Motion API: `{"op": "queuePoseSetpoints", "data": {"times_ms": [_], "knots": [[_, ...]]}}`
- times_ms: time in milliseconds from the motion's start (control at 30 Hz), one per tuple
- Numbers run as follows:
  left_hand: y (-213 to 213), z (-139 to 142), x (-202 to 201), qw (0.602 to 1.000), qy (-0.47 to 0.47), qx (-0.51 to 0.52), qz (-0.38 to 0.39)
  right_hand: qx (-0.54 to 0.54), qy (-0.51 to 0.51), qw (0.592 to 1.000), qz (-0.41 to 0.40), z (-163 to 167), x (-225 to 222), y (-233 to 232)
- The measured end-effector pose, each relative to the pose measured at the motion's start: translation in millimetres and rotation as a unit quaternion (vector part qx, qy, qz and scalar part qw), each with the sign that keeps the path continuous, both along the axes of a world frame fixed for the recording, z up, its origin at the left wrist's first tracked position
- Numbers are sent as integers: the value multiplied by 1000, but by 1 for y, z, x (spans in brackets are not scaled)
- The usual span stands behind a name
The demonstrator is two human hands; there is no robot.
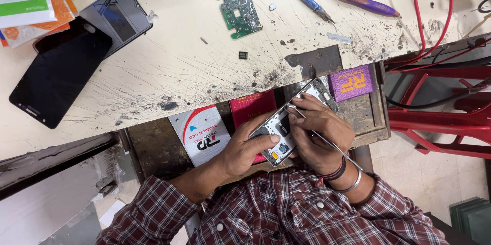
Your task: The person solders a small component on a circuit board with a soldering iron, then picks up a Samsung smartphone, removes its back cover and battery, and uses tweezers to pry and work on the internal midframe and components. They reach toward the upper bench near the end of the clip.
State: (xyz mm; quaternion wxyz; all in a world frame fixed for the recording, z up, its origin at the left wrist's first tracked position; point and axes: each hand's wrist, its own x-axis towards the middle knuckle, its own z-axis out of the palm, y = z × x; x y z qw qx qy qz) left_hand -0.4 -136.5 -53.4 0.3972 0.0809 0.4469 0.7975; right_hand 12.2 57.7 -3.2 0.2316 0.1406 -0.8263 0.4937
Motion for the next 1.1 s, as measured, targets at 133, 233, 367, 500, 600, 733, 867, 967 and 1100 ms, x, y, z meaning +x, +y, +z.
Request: {"op": "queuePoseSetpoints", "data": {"times_ms": [133, 233, 367, 500, 600, 733, 867, 967, 1100], "knots": [[1, 1, -2, 1000, 20, 8, -3, -19, -5, 1000, -7, -1, 1, 2], [1, 3, -2, 1000, 14, 23, -6, -53, 6, 999, -10, -5, 1, 2], [1, 5, -3, 999, -11, 46, -10, -89, 10, 996, -28, -10, 5, 1], [1, 5, 0, 991, -88, 104, -15, -143, -27, 989, -34, -10, 9, 4], [1, 2, -1, 999, -4, 36, 3, -80, -7, 997, 1, -6, 7, 7], [1, -1, 1, 999, 2, 35, 4, 3, 16, 1000, 11, -3, 3, 5], [1, -2, 0, 999, 2, 35, 0, 22, 12, 1000, 10, 1, 2, 3], [1, -1, -1, 999, 9, 38, -3, 24, 13, 1000, 15, 2, 0, 3], [1, 0, -1, 999, 9, 41, -1, 32, 13, 999, 17, 3, 0, 3]]}}
